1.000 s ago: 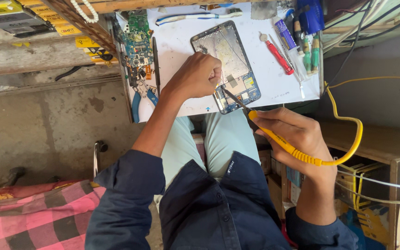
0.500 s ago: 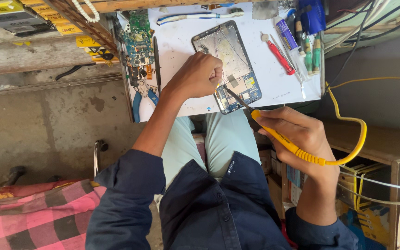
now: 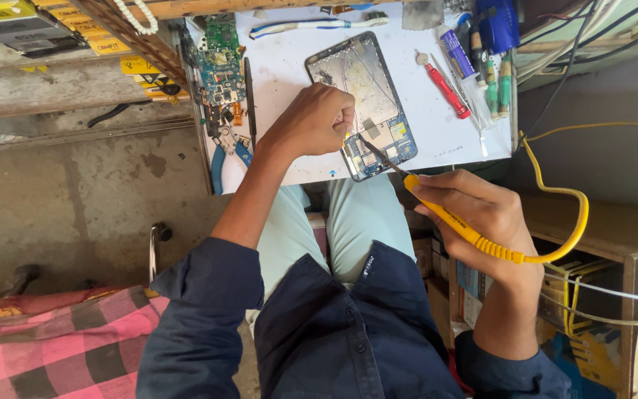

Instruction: The person sits at a repair bench holding a yellow soldering iron and works on the exposed internal board of a disassembled smartphone with a cracked screen, touching the iron to points on the board while steadying the device with the other hand. They briefly reach to the upper shelf and continue soldering different spots on the board.

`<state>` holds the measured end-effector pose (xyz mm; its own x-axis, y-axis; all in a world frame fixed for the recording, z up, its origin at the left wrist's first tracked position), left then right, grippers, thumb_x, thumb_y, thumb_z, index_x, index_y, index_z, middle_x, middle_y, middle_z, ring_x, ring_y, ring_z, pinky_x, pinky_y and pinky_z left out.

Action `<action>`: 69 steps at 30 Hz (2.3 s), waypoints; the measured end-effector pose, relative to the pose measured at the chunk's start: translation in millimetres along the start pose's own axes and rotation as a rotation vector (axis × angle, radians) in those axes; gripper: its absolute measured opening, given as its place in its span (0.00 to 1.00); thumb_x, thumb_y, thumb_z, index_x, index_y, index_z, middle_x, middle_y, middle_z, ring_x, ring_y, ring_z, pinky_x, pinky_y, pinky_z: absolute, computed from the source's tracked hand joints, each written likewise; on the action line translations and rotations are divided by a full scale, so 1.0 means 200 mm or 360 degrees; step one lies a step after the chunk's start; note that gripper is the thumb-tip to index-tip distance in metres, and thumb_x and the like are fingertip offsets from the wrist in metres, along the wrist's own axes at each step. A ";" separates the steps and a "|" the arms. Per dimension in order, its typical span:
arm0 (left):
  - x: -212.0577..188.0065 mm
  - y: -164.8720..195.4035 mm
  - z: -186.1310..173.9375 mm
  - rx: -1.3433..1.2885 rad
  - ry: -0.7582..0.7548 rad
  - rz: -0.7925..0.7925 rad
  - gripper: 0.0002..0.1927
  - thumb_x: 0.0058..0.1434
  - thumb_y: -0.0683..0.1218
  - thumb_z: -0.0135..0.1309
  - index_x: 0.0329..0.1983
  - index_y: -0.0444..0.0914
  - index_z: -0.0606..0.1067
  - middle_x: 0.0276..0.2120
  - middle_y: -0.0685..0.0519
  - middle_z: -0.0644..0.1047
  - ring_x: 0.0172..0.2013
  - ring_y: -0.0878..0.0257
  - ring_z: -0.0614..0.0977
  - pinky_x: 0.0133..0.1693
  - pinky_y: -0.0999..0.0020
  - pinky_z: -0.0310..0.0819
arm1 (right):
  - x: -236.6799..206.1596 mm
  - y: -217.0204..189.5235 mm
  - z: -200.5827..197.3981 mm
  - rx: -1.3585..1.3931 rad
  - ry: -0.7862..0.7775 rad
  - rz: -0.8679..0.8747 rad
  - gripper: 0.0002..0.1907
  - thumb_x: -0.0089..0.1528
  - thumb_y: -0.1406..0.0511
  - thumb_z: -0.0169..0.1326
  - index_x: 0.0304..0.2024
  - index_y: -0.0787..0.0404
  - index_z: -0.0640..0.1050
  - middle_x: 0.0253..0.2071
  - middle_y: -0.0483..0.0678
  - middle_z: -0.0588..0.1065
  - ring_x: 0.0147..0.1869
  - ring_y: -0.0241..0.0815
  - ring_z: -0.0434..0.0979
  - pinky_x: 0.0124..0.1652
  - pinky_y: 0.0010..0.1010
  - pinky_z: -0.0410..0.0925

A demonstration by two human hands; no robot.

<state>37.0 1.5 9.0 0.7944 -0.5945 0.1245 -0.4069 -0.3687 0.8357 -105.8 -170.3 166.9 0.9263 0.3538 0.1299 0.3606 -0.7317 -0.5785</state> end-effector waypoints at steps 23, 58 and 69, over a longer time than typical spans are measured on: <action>0.00 -0.02 0.01 -0.0007 -0.0065 -0.0082 0.04 0.41 0.32 0.53 0.21 0.33 0.74 0.23 0.41 0.78 0.29 0.45 0.82 0.32 0.55 0.73 | 0.02 -0.01 0.01 0.0007 -0.0014 -0.0055 0.14 0.53 0.76 0.65 0.42 0.69 0.82 0.44 0.51 0.80 0.47 0.47 0.84 0.45 0.31 0.76; 0.00 0.00 0.01 0.0007 -0.0001 -0.0068 0.04 0.42 0.33 0.54 0.20 0.32 0.72 0.23 0.39 0.76 0.27 0.43 0.80 0.31 0.55 0.73 | 0.01 -0.03 0.03 -0.0004 -0.0063 -0.0079 0.15 0.52 0.77 0.63 0.42 0.69 0.82 0.44 0.52 0.80 0.45 0.48 0.84 0.44 0.31 0.76; 0.00 -0.01 0.02 0.0010 -0.0043 -0.0084 0.04 0.41 0.33 0.54 0.19 0.32 0.72 0.22 0.40 0.76 0.27 0.44 0.80 0.31 0.56 0.72 | 0.01 -0.05 0.02 0.0011 -0.0028 -0.0056 0.14 0.52 0.77 0.63 0.42 0.69 0.82 0.43 0.52 0.79 0.43 0.48 0.83 0.42 0.31 0.75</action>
<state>36.0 0.1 5.6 0.8026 -0.5929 0.0657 -0.3676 -0.4048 0.8373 -108.0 -160.8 169.5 0.9109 0.3896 0.1361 0.3921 -0.7144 -0.5795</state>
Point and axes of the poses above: each hand's wrist, its own x-axis towards the middle knuckle, its own z-axis out of the palm, y = z × x, the point moved 5 cm from there along x, towards the middle knuckle
